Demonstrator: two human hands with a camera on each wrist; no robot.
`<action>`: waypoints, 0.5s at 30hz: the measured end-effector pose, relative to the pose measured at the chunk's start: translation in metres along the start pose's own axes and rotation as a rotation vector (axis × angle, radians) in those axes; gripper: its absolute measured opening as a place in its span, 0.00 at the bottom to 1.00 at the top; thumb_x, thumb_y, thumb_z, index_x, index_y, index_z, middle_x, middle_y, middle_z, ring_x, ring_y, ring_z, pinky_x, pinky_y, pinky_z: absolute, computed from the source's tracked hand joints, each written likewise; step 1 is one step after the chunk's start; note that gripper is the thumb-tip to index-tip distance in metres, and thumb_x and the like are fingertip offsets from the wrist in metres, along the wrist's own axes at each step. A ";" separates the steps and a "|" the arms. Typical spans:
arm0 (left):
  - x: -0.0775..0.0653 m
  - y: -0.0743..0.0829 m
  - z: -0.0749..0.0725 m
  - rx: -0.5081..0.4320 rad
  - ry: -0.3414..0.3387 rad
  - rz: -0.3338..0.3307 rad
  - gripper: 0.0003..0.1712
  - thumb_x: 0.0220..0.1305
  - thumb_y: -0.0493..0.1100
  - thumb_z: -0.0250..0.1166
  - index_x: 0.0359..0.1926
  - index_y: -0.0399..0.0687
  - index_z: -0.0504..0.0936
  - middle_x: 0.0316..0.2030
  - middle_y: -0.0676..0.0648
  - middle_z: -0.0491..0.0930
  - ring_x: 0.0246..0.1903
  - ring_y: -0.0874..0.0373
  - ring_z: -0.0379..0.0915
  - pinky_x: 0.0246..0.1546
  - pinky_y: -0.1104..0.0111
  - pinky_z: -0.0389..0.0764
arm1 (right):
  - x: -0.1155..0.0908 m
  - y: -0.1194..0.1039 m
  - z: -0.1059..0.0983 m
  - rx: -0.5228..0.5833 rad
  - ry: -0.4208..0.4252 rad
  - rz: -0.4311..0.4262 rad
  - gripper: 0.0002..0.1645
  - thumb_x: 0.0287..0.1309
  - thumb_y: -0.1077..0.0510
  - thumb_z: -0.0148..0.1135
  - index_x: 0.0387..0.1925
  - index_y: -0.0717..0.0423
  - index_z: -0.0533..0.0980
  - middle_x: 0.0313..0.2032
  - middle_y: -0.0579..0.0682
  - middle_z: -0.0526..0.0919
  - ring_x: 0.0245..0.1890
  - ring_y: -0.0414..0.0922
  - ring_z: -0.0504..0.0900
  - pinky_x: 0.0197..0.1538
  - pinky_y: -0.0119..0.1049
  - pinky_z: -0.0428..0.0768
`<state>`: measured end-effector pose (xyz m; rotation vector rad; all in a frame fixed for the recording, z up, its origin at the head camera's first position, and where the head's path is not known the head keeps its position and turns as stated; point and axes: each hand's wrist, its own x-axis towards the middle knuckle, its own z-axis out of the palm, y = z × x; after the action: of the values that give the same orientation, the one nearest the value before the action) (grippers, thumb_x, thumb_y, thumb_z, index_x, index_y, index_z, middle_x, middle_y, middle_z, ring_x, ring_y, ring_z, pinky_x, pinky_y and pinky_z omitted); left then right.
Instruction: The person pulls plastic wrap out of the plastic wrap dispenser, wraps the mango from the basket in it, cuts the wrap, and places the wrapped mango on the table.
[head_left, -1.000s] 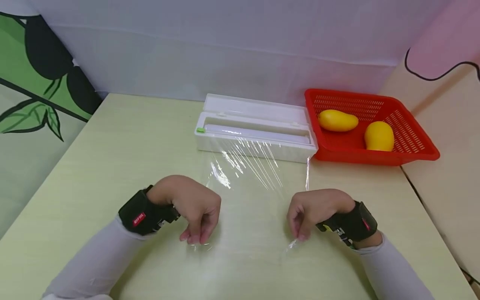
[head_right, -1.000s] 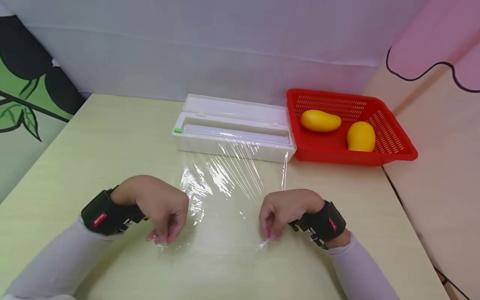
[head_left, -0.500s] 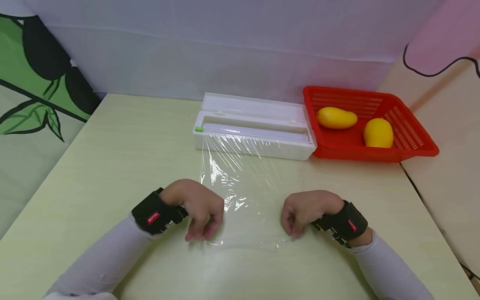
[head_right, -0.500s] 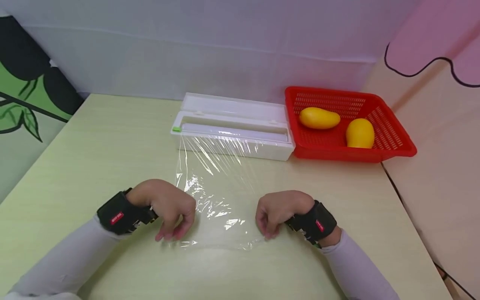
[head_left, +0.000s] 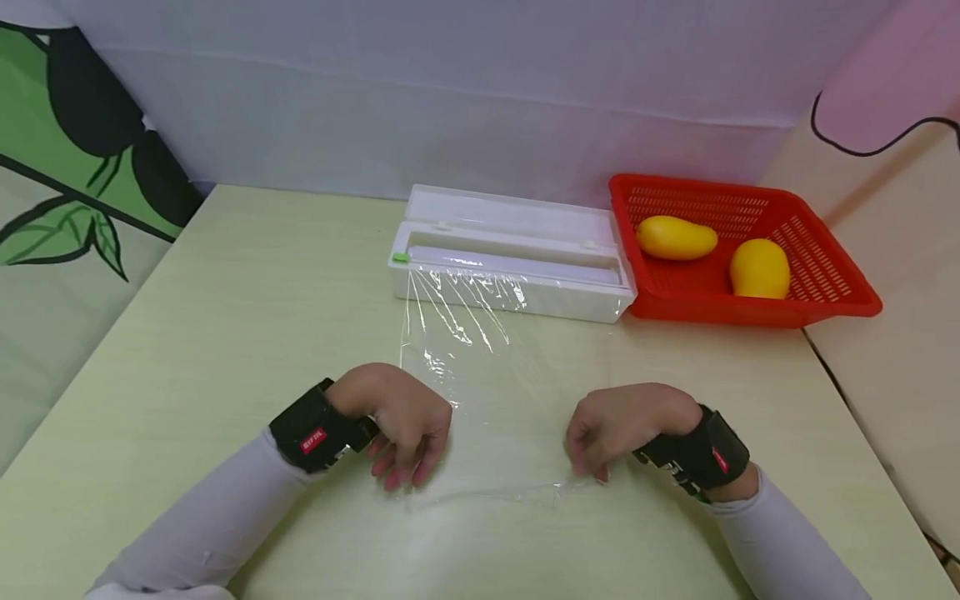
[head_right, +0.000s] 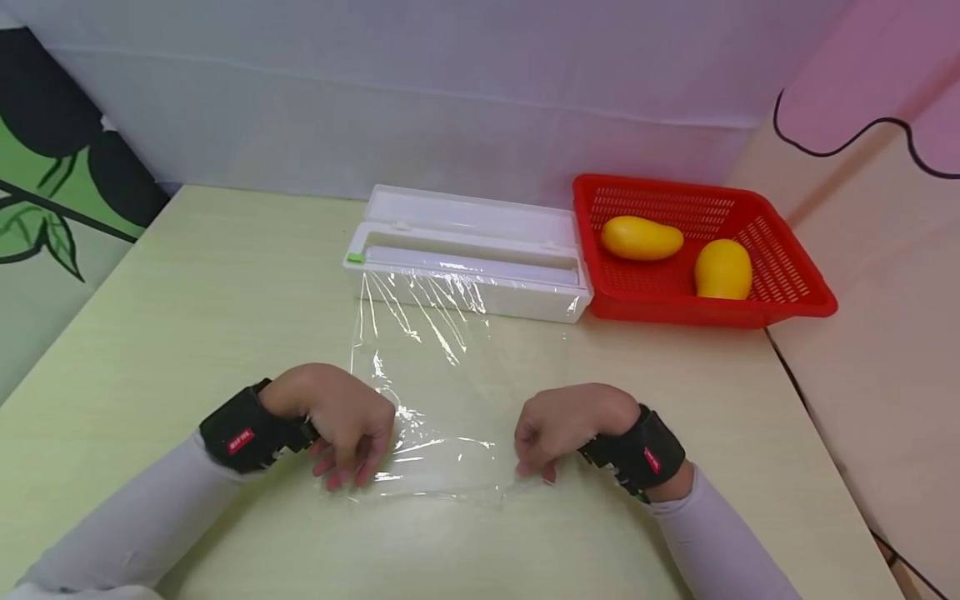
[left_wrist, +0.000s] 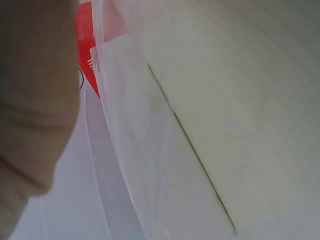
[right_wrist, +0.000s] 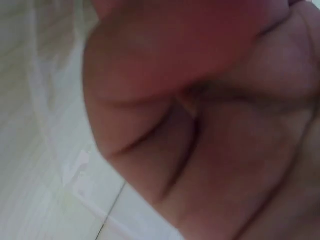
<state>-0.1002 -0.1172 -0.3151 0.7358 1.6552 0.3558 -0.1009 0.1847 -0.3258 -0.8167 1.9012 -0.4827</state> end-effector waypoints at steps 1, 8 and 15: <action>0.001 0.000 0.000 0.004 -0.004 0.001 0.10 0.53 0.26 0.66 0.26 0.44 0.88 0.19 0.47 0.85 0.14 0.59 0.78 0.14 0.72 0.73 | 0.000 0.000 0.000 -0.010 0.000 -0.004 0.10 0.60 0.57 0.63 0.23 0.47 0.83 0.20 0.46 0.83 0.24 0.37 0.76 0.30 0.29 0.71; 0.003 -0.003 -0.003 0.018 0.011 0.042 0.10 0.54 0.27 0.68 0.24 0.44 0.88 0.18 0.49 0.84 0.17 0.59 0.78 0.18 0.72 0.74 | 0.001 0.003 -0.002 -0.030 0.023 -0.042 0.10 0.61 0.55 0.66 0.23 0.47 0.85 0.18 0.43 0.79 0.20 0.34 0.73 0.28 0.27 0.69; 0.000 -0.004 -0.007 0.030 0.073 0.136 0.08 0.54 0.27 0.70 0.24 0.42 0.87 0.18 0.52 0.82 0.17 0.61 0.75 0.20 0.73 0.73 | -0.002 0.004 -0.005 -0.050 0.070 -0.059 0.08 0.58 0.55 0.69 0.24 0.43 0.86 0.16 0.35 0.71 0.20 0.33 0.68 0.26 0.28 0.65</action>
<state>-0.1082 -0.1189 -0.3160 0.8690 1.6867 0.4601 -0.1062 0.1887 -0.3243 -0.9017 1.9642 -0.5076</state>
